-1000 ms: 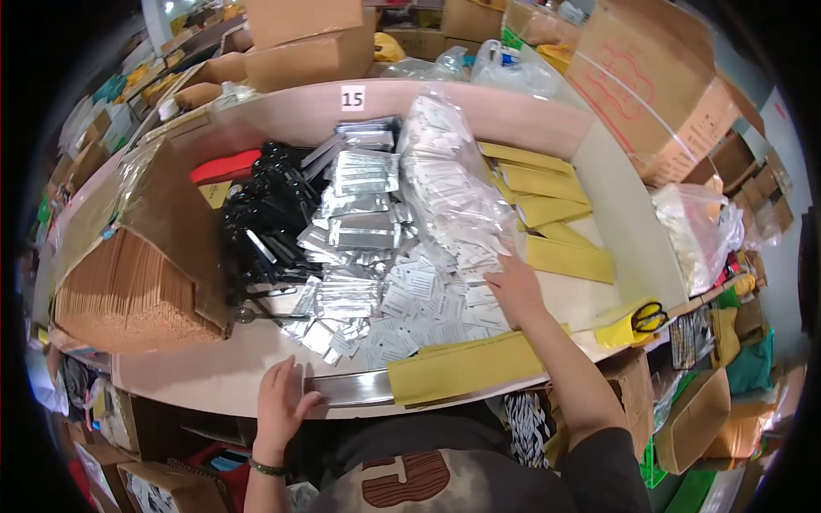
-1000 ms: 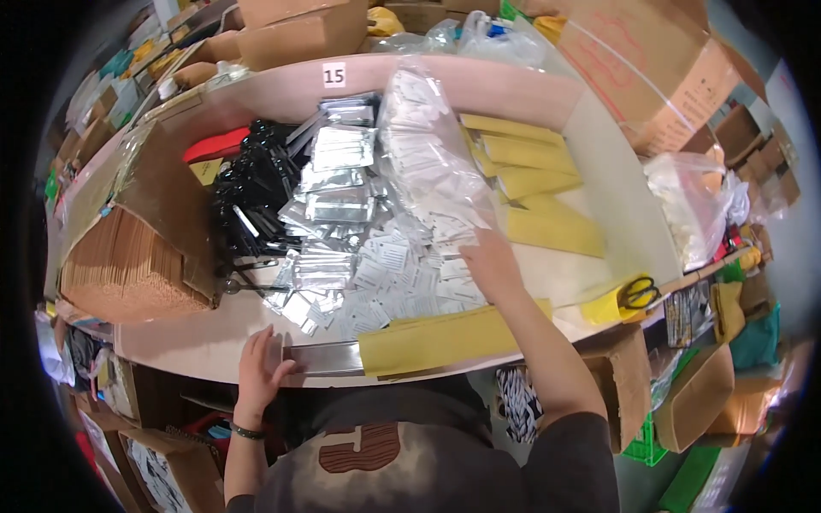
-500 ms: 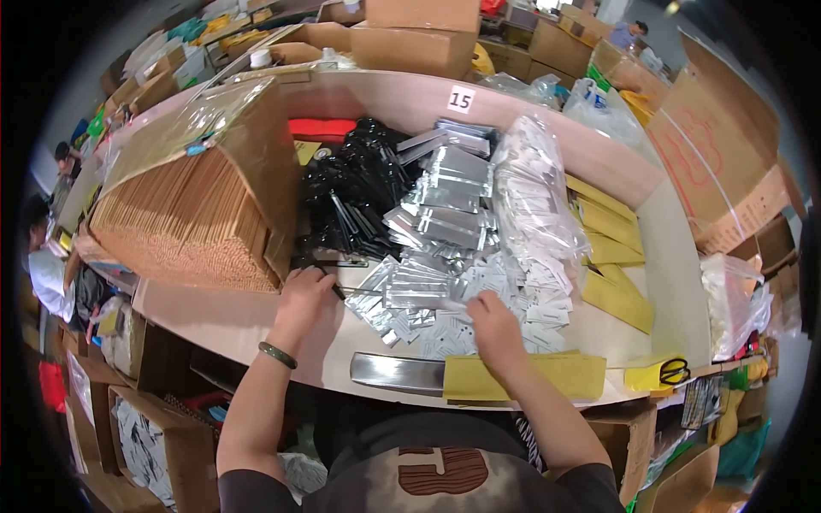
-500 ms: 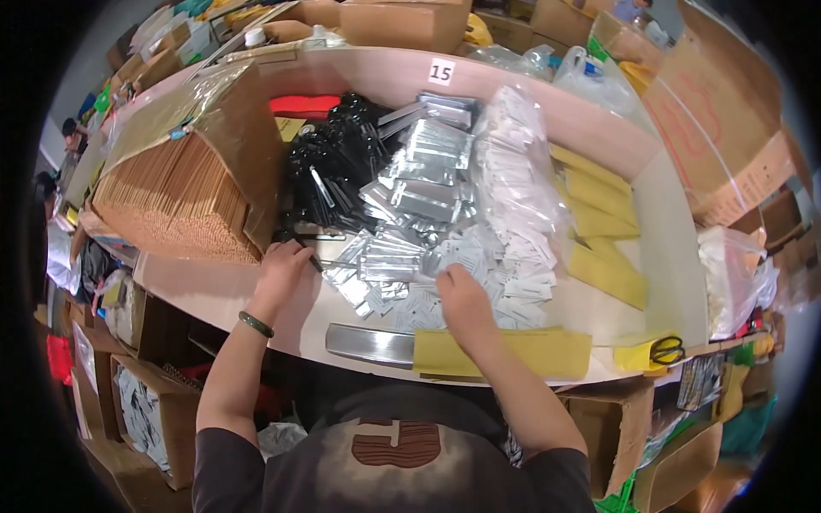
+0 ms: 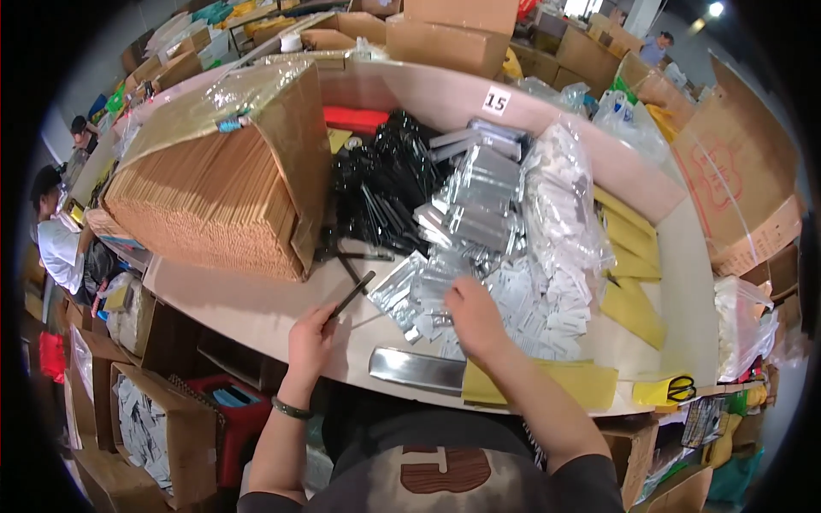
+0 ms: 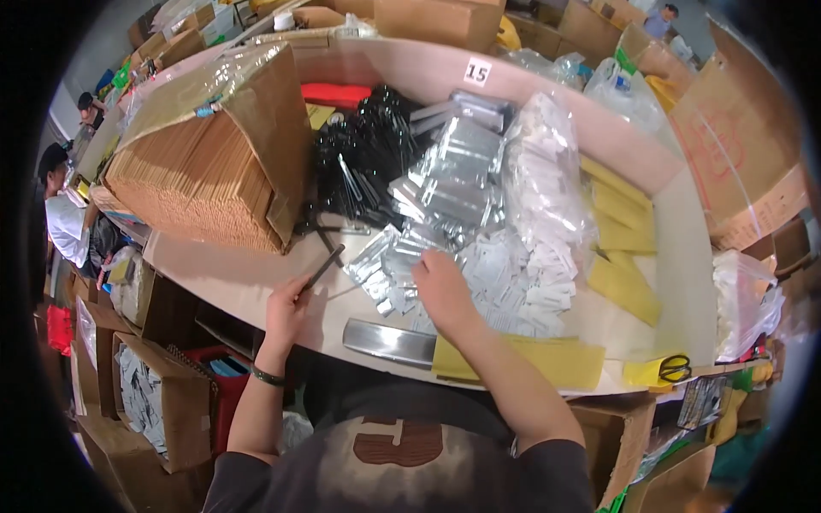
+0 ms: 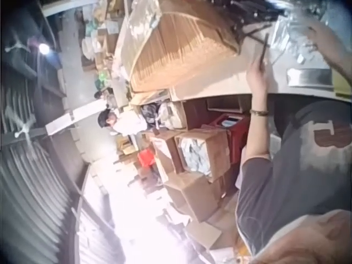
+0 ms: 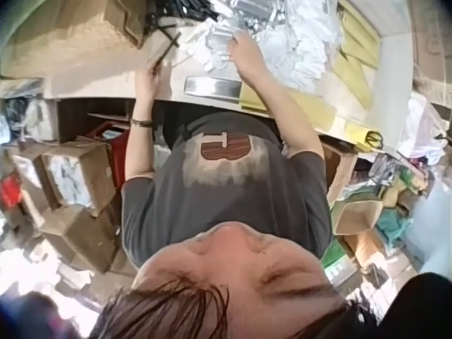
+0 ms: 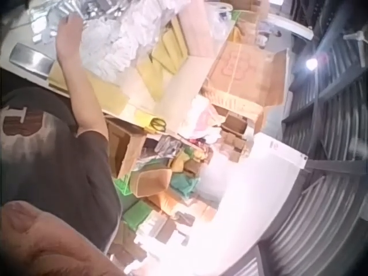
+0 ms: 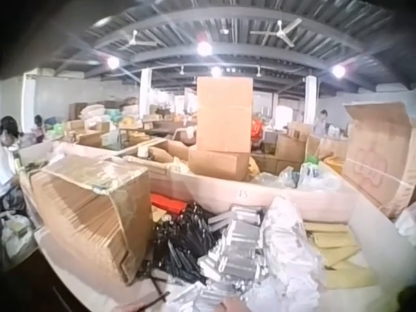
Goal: Packaging small silver and black packets into yellow envelopes at a warehouse workstation.
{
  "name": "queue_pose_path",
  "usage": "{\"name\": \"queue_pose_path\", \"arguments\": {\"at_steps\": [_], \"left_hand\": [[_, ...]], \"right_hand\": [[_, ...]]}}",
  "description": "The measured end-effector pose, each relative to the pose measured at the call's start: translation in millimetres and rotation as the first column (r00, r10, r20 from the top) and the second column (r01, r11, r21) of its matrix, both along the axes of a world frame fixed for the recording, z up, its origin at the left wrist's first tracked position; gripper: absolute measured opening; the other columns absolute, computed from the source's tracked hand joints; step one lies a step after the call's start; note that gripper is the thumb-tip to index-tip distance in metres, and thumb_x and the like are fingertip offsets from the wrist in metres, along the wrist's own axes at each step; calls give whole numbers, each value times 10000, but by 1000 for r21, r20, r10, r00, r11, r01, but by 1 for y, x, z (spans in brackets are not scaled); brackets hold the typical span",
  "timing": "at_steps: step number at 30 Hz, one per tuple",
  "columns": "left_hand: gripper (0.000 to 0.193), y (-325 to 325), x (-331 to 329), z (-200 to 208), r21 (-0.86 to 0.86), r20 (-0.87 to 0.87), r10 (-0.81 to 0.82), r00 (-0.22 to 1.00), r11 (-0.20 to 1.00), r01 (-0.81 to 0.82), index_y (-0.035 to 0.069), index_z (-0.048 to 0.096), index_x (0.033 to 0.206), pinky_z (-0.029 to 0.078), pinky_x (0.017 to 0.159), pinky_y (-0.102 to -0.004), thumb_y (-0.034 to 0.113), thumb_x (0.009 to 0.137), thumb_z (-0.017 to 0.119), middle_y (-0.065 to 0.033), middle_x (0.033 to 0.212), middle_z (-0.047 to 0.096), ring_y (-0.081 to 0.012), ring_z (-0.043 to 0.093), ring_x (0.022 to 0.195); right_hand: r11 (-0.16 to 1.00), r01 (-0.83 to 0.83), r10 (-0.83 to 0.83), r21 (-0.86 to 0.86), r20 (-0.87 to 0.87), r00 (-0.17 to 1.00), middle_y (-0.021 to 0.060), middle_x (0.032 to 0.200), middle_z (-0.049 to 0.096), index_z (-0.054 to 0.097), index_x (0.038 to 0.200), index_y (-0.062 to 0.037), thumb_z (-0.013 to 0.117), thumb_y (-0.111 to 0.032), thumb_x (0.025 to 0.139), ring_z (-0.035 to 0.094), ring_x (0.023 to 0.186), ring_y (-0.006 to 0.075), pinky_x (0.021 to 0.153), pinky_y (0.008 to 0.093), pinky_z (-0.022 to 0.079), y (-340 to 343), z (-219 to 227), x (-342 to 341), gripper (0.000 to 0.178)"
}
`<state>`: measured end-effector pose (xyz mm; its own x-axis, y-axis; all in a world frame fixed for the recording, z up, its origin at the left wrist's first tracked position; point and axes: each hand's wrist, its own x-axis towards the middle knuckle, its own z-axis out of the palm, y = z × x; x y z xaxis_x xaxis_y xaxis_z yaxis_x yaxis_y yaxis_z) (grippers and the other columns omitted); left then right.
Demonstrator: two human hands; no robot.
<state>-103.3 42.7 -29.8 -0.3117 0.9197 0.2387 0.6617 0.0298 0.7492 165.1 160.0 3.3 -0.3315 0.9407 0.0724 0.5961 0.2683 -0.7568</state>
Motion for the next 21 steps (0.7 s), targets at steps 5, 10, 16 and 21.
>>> {"name": "queue_pose_path", "arguments": {"at_steps": [5,10,16,21], "left_hand": [[157,-30,22,6,-27,174,78,982,997,-75,-15,679,1058,437,680,-262,45,926,620,-61,764,562,-150,531,712],[96,-19,59,6,-24,456,1,890,1000,11,-2,667,946,421,684,-230,84,947,625,-6,759,557,-79,512,731],[165,-18,65,15,11,-234,-465,854,877,480,92,621,836,466,665,-392,149,764,758,-81,773,592,-292,585,727],[143,34,48,47,149,-516,-397,759,831,536,120,643,845,505,725,-377,80,736,726,-63,864,627,-262,627,825]], "right_hand": [[980,-154,169,128,-110,979,149,934,618,666,1016,-53,691,-69,805,615,837,350,771,427,483,-42,13,0,213],[816,-392,313,425,245,918,114,978,634,642,1028,-51,673,-76,819,612,849,330,731,452,468,-81,-6,3,212],[712,-403,328,575,236,915,132,1005,642,621,1013,-26,659,-82,804,615,881,340,746,462,473,-83,2,52,220],[607,-657,417,448,523,743,160,1261,612,598,1210,2,618,-110,825,573,1203,286,1013,451,433,-94,-18,64,401]]}}
